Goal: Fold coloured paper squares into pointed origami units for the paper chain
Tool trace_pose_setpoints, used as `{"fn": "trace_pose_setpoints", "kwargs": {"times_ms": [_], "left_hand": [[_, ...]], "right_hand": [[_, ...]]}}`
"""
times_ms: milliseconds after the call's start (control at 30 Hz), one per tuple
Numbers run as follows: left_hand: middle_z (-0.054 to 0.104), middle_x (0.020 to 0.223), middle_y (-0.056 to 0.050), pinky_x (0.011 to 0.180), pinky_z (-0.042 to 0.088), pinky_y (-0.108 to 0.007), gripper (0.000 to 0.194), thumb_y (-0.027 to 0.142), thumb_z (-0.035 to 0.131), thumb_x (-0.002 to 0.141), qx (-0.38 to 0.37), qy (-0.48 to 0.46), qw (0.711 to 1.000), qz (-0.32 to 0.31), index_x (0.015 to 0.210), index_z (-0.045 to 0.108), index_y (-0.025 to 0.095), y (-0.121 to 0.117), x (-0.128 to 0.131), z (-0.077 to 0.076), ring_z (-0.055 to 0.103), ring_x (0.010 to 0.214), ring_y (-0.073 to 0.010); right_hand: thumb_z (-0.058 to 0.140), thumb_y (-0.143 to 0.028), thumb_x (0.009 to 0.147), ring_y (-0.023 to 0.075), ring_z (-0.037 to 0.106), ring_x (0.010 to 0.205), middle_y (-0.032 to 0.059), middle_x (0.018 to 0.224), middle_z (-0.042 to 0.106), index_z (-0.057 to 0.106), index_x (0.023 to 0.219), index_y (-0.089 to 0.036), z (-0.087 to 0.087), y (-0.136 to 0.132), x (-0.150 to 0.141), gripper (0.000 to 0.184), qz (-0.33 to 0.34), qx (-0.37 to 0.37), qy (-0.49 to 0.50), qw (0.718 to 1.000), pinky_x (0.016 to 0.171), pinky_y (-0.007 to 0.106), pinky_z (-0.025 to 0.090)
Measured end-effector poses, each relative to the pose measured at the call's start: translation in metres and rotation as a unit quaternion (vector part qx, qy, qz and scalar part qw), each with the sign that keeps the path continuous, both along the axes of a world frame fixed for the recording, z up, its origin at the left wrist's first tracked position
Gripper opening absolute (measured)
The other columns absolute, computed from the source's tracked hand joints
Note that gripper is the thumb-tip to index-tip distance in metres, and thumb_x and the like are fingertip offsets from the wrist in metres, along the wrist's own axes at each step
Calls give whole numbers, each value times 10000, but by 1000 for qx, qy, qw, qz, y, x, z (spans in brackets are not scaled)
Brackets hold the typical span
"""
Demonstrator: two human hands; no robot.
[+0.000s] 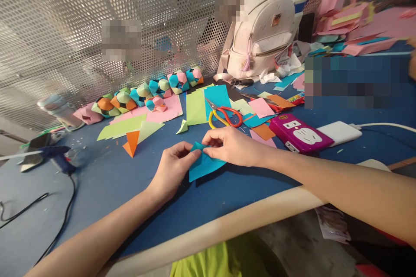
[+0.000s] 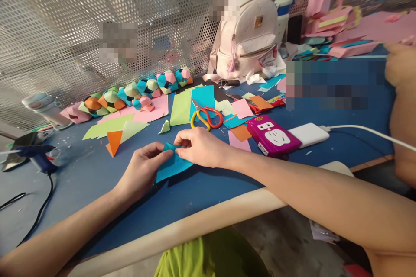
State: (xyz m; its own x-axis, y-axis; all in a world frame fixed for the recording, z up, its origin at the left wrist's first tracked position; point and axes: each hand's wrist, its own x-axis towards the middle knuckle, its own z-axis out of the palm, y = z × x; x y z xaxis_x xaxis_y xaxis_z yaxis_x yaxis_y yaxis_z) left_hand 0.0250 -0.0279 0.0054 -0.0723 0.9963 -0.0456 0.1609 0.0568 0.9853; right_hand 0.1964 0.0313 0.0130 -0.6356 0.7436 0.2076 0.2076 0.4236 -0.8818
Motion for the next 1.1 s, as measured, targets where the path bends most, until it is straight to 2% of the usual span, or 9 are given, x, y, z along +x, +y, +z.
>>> {"fn": "trace_pose_setpoints", "kwargs": {"times_ms": [133, 200, 300, 567, 667, 867, 1100], "left_hand": [[581, 611, 27, 536, 363, -197, 204, 329, 733, 688, -23, -29, 999, 1, 692, 651, 142, 1, 0, 1, 452, 562, -76], [586, 613, 25, 545, 366, -199, 201, 324, 742, 676, -28, -36, 999, 5, 686, 656, 143, 2, 0, 2, 460, 568, -78], [587, 606, 26, 547, 359, -199, 193, 319, 755, 658, -38, -52, 998, 2, 678, 666, 148, 2, -1, 4, 462, 571, -79], [554, 589, 25, 505, 291, -202, 116, 273, 706, 670, -69, -65, 995, 4, 699, 692, 162, 2, -4, 4, 417, 541, -72], [560, 582, 20, 509, 298, -209, 120, 275, 706, 661, -86, -84, 993, 5, 695, 687, 162, 1, -3, 4, 430, 532, -78], [607, 613, 2, 526, 332, -217, 156, 286, 730, 647, -69, -99, 993, -1, 714, 706, 147, 0, -1, 7, 465, 546, -90], [638, 640, -11, 543, 355, -226, 149, 246, 729, 648, -70, -102, 992, -15, 760, 728, 147, 0, -3, 9, 497, 564, -102]], "right_hand": [[587, -127, 749, 75, 442, 571, -45, 612, 503, 564, 707, -150, -2, 1, 0, 53, 1, 4, 14, 1000, 523, 199, 354], [589, -128, 750, 77, 442, 578, -50, 619, 494, 587, 776, -153, -4, 1, 0, 36, 6, 6, 26, 1000, 525, 196, 361], [575, -132, 766, 78, 428, 570, -60, 605, 476, 611, 864, -161, -6, 2, 0, 108, 19, 8, 34, 999, 520, 193, 356], [527, -103, 766, 106, 530, 666, 0, 717, 621, 675, 828, -153, -5, 1, 4, 168, 25, 13, 19, 999, 588, 211, 408], [529, -120, 766, 112, 546, 672, 13, 745, 652, 698, 836, -152, -5, 2, 4, 186, 25, 37, 19, 999, 591, 215, 422], [518, -112, 764, 119, 571, 689, 25, 784, 684, 719, 868, -141, -3, 3, 5, 228, 28, 81, 25, 996, 604, 221, 440], [499, -56, 764, 109, 581, 672, 7, 741, 679, 708, 786, -152, -1, 2, 8, 231, 31, 115, 31, 992, 601, 215, 441]]}}
